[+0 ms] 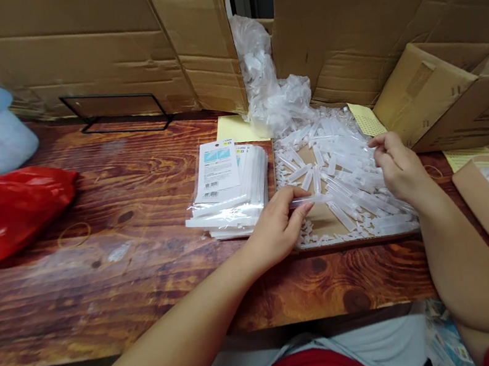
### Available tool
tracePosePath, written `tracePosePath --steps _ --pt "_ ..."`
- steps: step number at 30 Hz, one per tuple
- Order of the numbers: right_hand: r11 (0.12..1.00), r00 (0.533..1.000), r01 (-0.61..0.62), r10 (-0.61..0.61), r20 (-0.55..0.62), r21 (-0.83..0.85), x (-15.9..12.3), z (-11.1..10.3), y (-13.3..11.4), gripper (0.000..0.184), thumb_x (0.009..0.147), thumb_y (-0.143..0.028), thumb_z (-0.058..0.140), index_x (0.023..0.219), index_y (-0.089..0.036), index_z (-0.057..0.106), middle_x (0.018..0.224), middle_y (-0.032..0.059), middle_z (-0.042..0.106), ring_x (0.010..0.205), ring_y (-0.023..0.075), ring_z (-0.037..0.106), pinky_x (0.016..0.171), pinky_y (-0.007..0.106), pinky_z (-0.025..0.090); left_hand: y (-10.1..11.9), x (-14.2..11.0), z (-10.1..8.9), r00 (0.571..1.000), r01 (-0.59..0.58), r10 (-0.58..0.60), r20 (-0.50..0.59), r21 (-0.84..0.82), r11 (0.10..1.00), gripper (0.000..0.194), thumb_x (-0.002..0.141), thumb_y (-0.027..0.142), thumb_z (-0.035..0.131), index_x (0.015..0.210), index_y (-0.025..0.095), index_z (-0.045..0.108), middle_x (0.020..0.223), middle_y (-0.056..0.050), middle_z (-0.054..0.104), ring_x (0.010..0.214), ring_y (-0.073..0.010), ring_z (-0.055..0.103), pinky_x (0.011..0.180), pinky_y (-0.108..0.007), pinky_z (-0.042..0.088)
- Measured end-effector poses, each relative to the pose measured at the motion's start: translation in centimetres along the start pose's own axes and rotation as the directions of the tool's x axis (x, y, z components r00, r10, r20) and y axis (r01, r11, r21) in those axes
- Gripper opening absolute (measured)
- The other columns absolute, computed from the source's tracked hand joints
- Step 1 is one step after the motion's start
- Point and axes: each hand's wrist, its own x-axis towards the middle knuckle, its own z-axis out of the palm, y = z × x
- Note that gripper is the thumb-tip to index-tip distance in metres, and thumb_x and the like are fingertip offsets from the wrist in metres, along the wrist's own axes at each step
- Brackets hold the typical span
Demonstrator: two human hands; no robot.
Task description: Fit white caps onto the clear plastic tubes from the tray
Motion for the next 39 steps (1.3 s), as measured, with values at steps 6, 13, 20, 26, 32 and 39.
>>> tracePosePath --steps 6,13,20,26,32,39 --pt "0.942 0.921 0.252 -0.304 0.245 0.223 -2.5 0.1 -2.9 0.034 0.086 -0.018 0.058 0.117 -0.025 0.045 0.105 0.0061 0.062 0.070 0.0159 0.055 0.066 0.032 0.047 -0.4 0.1 -0.1 0.998 0.048 -0.052 -0.037 -0.121 0.991 0.023 0.094 0.036 0.052 0.107 0.018 0.058 0.105 -0.006 0.066 0.098 -0.0205 0.060 0.092 -0.033 0.045" --pt "0.777 0.894 0.341 -0.442 0.072 0.529 -2.7 0.4 -4.0 0.027 0.080 -0.016 0.074 0.087 -0.025 0.049 0.093 0.0018 0.060 0.076 0.0152 0.059 0.065 0.029 0.050 -0.5 0.0 0.1 0.998 0.062 -0.063 0.005 -0.263 0.963 0.020 0.094 0.038 0.052 0.102 0.019 0.056 0.103 -0.004 0.062 0.099 -0.0192 0.057 0.093 -0.031 0.042" --pt "0.734 0.872 0.409 -0.489 0.004 0.542 -2.3 0.3 -3.8 0.016 0.080 -0.016 0.076 0.090 -0.022 0.066 0.092 0.0054 0.071 0.084 0.0187 0.067 0.075 0.034 0.054 -0.8 0.0 0.0 0.989 0.147 -0.128 0.075 -0.401 0.904 0.028 0.092 0.047 0.055 0.099 0.020 0.054 0.084 -0.001 0.055 0.089 -0.0173 0.052 0.081 -0.028 0.041" --pt "0.726 0.908 0.304 -0.417 0.044 0.616 -2.6 1.0 -4.2 0.012 0.080 -0.022 0.077 0.088 -0.023 0.069 0.092 0.0071 0.074 0.086 0.0215 0.069 0.078 0.039 0.057 -0.8 -0.2 0.1 0.977 0.204 -0.152 0.146 -0.472 0.858 0.031 0.091 0.050 0.055 0.100 0.020 0.053 0.069 0.004 0.042 0.065 -0.0123 0.040 0.062 -0.025 0.033" --pt "0.701 0.920 0.340 -0.387 -0.067 0.627 -3.0 1.5 -5.2 0.009 0.078 -0.021 0.078 0.083 -0.024 0.072 0.089 0.0073 0.077 0.083 0.0228 0.071 0.078 0.041 0.057 -0.7 -0.3 0.1 0.968 0.246 -0.171 0.181 -0.578 0.778 0.034 0.089 0.052 0.058 0.099 0.021 0.050 0.068 0.006 0.040 0.062 -0.0100 0.035 0.059 -0.024 0.027" --pt "0.772 0.930 0.334 -0.363 -0.056 0.541 -3.4 1.6 -6.0 0.007 0.082 -0.029 0.075 0.083 -0.022 0.073 0.080 0.0053 0.076 0.071 0.0201 0.070 0.069 0.035 0.054 -0.3 -0.2 0.0 0.951 0.306 -0.185 0.248 -0.661 0.686 0.037 0.085 0.053 0.063 0.090 0.020 0.047 0.061 0.009 0.037 0.054 -0.0075 0.030 0.055 -0.023 0.023"
